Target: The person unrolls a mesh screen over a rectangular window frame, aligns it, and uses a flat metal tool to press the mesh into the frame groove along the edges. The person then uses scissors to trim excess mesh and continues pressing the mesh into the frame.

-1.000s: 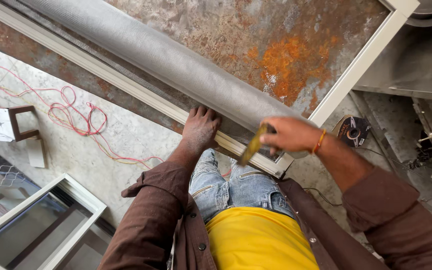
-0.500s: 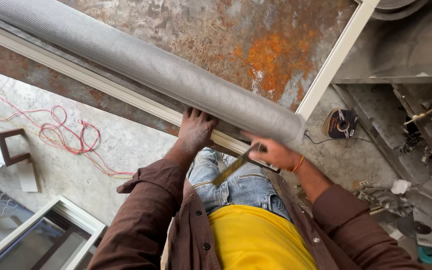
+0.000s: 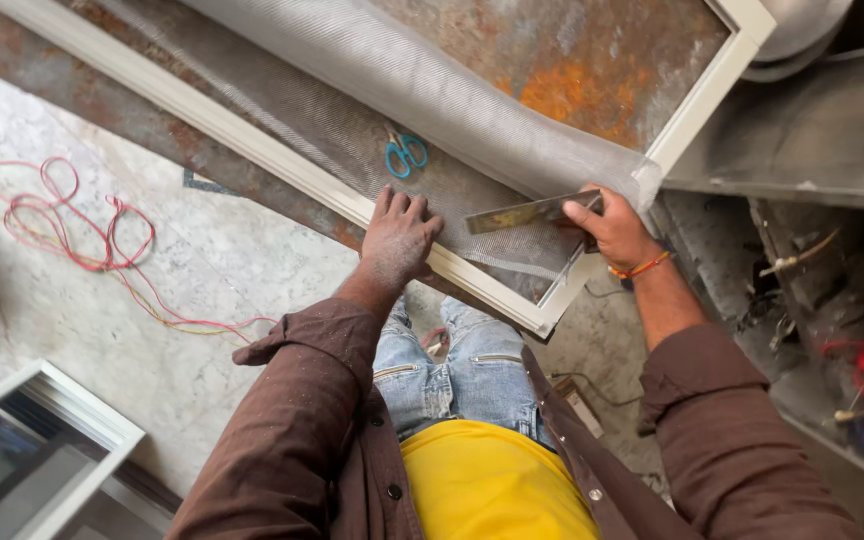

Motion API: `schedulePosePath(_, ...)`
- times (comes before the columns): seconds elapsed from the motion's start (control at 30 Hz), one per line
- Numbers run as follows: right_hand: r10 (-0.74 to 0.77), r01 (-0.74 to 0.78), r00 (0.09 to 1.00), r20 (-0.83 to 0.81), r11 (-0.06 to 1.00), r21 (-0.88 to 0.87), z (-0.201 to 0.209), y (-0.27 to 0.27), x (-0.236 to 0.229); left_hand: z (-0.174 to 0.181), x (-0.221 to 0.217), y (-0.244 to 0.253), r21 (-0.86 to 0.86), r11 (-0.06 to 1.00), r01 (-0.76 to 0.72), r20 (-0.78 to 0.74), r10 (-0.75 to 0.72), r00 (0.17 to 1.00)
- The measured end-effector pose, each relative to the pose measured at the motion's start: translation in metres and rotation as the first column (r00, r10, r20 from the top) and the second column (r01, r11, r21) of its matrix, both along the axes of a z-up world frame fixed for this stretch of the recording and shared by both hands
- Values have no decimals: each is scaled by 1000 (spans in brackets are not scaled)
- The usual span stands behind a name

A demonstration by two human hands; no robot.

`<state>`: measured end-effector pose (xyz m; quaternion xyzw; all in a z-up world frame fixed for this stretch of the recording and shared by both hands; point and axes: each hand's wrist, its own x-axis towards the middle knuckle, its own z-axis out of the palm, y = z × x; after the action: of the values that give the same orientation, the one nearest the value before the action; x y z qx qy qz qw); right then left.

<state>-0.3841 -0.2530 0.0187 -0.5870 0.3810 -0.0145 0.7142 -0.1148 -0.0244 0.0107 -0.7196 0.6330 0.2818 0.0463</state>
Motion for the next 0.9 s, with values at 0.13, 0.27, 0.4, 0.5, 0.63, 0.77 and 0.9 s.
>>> schedulePosePath(0.13,136,-182,938,-317,976,-120,18,-17,13,3,-2,0,33,999,-21,17,20,1000)
schedulePosePath(0.27,252,-299,886,-390,952,-65,23,-22,21,-11,-13,0,17,999,-37,110,34,993)
schedulePosePath(0.4,404,-422,875,-267,906,-14,13,-19,19,-36,-27,4,-21,995,-102,168,104,980)
schedulePosePath(0.5,460,-489,847,-266,871,-51,0,-15,15,-44,-50,9,-247,949,-194,262,258,930)
schedulePosePath(0.63,447,-458,874,-189,889,-15,-8,-16,20,-21,-116,14,-301,763,-572,176,634,753)
schedulePosePath(0.77,478,-484,861,-175,875,9,-1,-21,26,-5,-215,-20,-274,91,-957,-201,968,150)
schedulePosePath(0.9,510,-507,842,-174,859,62,-2,-31,29,-31,-257,-53,-270,-219,-938,-286,948,-139)
